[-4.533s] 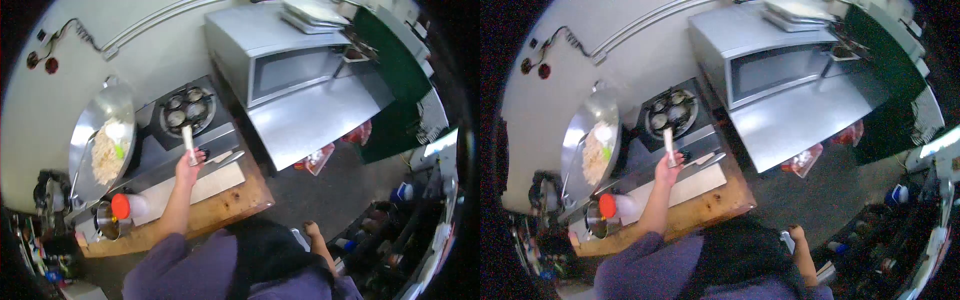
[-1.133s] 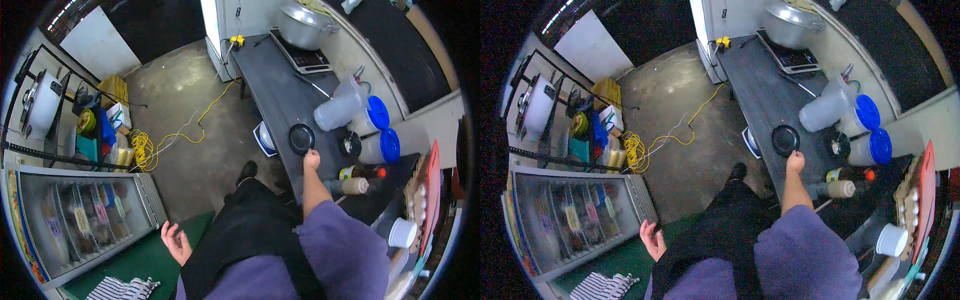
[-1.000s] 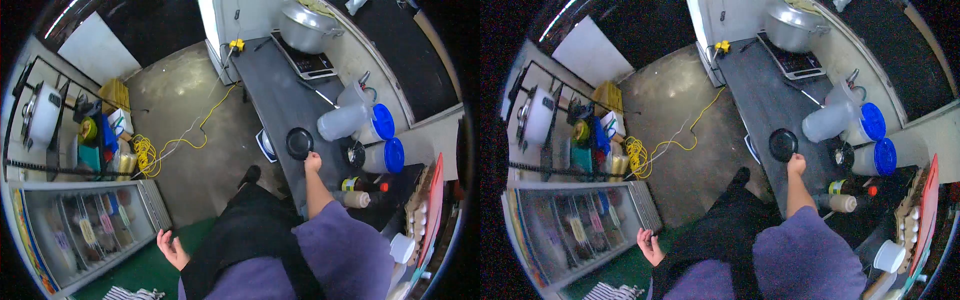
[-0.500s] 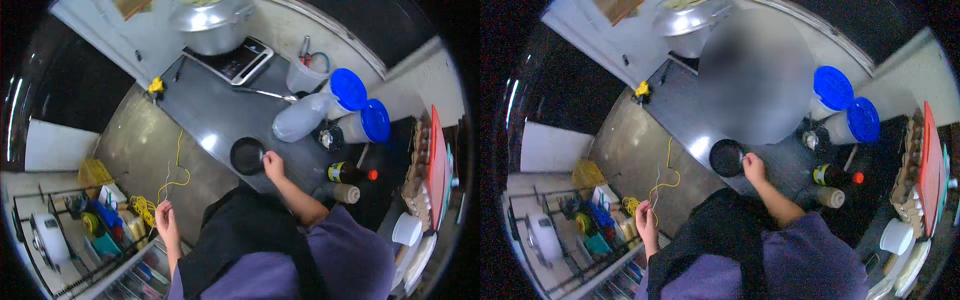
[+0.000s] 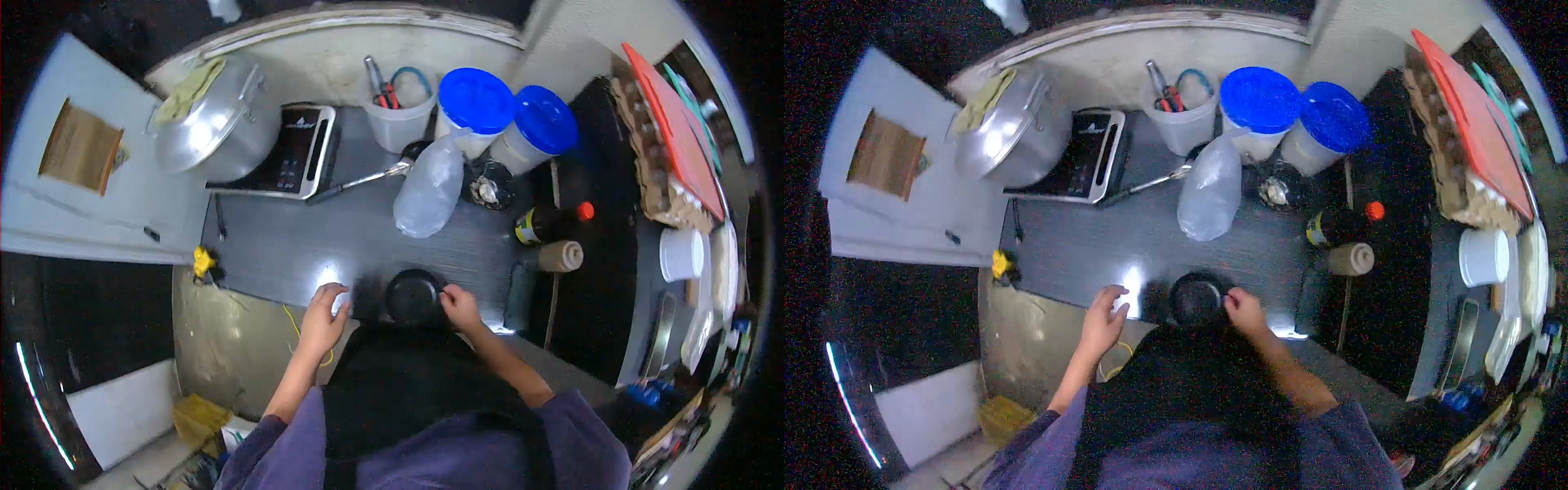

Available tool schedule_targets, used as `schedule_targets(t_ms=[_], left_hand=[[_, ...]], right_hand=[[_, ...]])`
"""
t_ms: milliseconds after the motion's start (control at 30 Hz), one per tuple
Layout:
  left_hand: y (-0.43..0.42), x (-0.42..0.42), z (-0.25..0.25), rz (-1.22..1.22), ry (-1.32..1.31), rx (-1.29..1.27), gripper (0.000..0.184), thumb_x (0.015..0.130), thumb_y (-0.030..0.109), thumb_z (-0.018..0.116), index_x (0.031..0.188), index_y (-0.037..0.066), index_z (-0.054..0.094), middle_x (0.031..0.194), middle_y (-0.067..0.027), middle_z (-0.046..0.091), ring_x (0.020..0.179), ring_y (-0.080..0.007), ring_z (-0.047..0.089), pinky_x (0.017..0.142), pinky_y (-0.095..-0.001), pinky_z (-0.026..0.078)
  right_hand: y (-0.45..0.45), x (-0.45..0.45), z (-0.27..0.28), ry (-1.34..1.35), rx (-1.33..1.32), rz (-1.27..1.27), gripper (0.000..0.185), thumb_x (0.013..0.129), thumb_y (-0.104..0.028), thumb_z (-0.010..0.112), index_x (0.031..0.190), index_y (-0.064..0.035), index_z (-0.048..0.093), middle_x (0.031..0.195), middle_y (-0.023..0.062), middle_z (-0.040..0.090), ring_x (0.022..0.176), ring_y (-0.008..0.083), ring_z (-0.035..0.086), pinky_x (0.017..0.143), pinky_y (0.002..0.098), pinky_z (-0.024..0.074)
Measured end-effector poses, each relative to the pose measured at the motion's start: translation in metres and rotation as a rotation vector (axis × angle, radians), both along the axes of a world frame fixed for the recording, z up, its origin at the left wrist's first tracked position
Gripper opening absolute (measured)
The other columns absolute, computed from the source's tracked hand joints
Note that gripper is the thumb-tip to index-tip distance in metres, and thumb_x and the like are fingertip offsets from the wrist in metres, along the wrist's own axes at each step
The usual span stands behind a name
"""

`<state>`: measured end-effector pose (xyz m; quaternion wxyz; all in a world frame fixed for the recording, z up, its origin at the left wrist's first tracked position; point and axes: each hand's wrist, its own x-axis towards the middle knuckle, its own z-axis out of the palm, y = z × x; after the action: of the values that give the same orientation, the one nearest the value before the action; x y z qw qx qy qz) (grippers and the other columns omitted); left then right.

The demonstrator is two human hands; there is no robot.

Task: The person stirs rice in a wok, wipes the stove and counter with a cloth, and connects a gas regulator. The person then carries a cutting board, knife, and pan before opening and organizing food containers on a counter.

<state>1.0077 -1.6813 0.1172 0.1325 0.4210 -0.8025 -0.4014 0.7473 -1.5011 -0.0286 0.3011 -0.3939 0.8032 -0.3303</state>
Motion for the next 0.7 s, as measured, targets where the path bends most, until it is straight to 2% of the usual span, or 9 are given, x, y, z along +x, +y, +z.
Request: schedule_targets(t_ms=[133, 167, 267, 333, 400, 467, 567, 667, 700], left_hand=[[-0.050, -0.010, -0.008, -0.230, 0.042, -0.061, 0.025, 0.083, 0.006, 0.061, 0.107, 0.003, 0.058, 0.115, -0.0158, 0.057, 0.109, -0.0363, 0.054, 0.092, -0.0398, 0.045], [-0.063, -0.012, -0.013, -0.277, 0.055, -0.081, 0.027, 0.082, 0.007, 0.063, 0.109, 0.004, 0.057, 0.115, -0.0158, 0.056, 0.109, -0.0361, 0.054, 0.092, -0.0402, 0.045], [-0.091, -0.024, -0.030, -0.347, 0.107, -0.056, 0.041, 0.079, 0.012, 0.069, 0.116, 0.005, 0.054, 0.119, -0.0167, 0.054, 0.111, -0.0355, 0.054, 0.093, -0.0412, 0.044], [-0.106, -0.042, -0.034, -0.313, 0.141, 0.063, 0.057, 0.076, 0.016, 0.074, 0.125, 0.005, 0.049, 0.125, -0.0182, 0.051, 0.114, -0.0352, 0.053, 0.096, -0.0415, 0.044], [-0.120, -0.073, -0.052, -0.348, 0.247, -0.022, 0.087, 0.067, 0.021, 0.083, 0.138, 0.005, 0.036, 0.133, -0.0209, 0.044, 0.121, -0.0342, 0.049, 0.099, -0.0411, 0.042], [-0.121, -0.115, -0.058, -0.283, 0.383, 0.139, 0.101, 0.062, 0.020, 0.086, 0.143, 0.004, 0.027, 0.137, -0.0235, 0.040, 0.126, -0.0354, 0.044, 0.103, -0.0414, 0.039], [-0.121, -0.169, -0.080, -0.320, 0.415, -0.188, 0.107, 0.059, 0.019, 0.087, 0.143, 0.001, 0.024, 0.137, -0.0237, 0.040, 0.127, -0.0357, 0.042, 0.105, -0.0416, 0.036], [-0.112, -0.192, -0.127, -0.447, 0.484, 0.283, 0.105, 0.061, 0.021, 0.087, 0.142, -0.002, 0.024, 0.138, -0.0248, 0.039, 0.127, -0.0373, 0.042, 0.107, -0.0416, 0.035], [-0.106, -0.192, -0.141, -0.366, 0.416, 0.098, 0.095, 0.067, 0.020, 0.083, 0.140, -0.004, 0.027, 0.137, -0.0261, 0.040, 0.126, -0.0390, 0.042, 0.105, -0.0420, 0.036]], right_hand=[[0.016, -0.006, -0.007, 0.117, 0.049, -0.223, 0.018, 0.085, -0.019, 0.062, 0.090, -0.0022, 0.063, 0.080, 0.0179, 0.063, 0.069, 0.0347, 0.062, 0.064, 0.0382, 0.0491], [0.016, -0.004, 0.000, 0.109, 0.081, -0.275, 0.019, 0.085, -0.021, 0.062, 0.086, -0.0023, 0.064, 0.079, 0.0181, 0.063, 0.074, 0.0355, 0.062, 0.068, 0.0402, 0.0493], [0.004, -0.012, 0.013, 0.289, 0.423, -0.198, 0.021, 0.086, -0.022, 0.062, 0.097, -0.0043, 0.064, 0.085, 0.0182, 0.063, 0.078, 0.0371, 0.061, 0.071, 0.0424, 0.0489], [-0.033, -0.017, 0.052, 0.534, 0.198, -0.355, 0.040, 0.087, -0.028, 0.062, 0.120, -0.0053, 0.056, 0.102, 0.0196, 0.062, 0.086, 0.0378, 0.063, 0.076, 0.0426, 0.0511], [-0.086, -0.028, 0.119, 0.515, -0.252, -0.443, 0.047, 0.088, -0.033, 0.060, 0.127, -0.0086, 0.051, 0.105, 0.0188, 0.058, 0.088, 0.0369, 0.062, 0.077, 0.0430, 0.0510], [-0.136, -0.020, 0.202, 0.187, -0.430, -0.487, 0.047, 0.088, -0.035, 0.060, 0.125, -0.0071, 0.052, 0.104, 0.0202, 0.059, 0.085, 0.0344, 0.062, 0.076, 0.0434, 0.0510], [-0.184, -0.029, 0.241, 0.494, -0.220, -0.268, 0.051, 0.082, -0.038, 0.064, 0.120, -0.0042, 0.055, 0.099, 0.0223, 0.063, 0.084, 0.0352, 0.065, 0.075, 0.0439, 0.0522], [-0.211, -0.034, 0.243, 0.656, 0.129, -0.121, 0.053, 0.078, -0.038, 0.066, 0.116, -0.0030, 0.057, 0.093, 0.0221, 0.066, 0.085, 0.0360, 0.066, 0.074, 0.0452, 0.0533], [-0.216, -0.032, 0.246, 0.651, 0.224, -0.104, 0.053, 0.077, -0.038, 0.066, 0.115, -0.0024, 0.057, 0.090, 0.0219, 0.067, 0.085, 0.0363, 0.067, 0.074, 0.0457, 0.0535]])
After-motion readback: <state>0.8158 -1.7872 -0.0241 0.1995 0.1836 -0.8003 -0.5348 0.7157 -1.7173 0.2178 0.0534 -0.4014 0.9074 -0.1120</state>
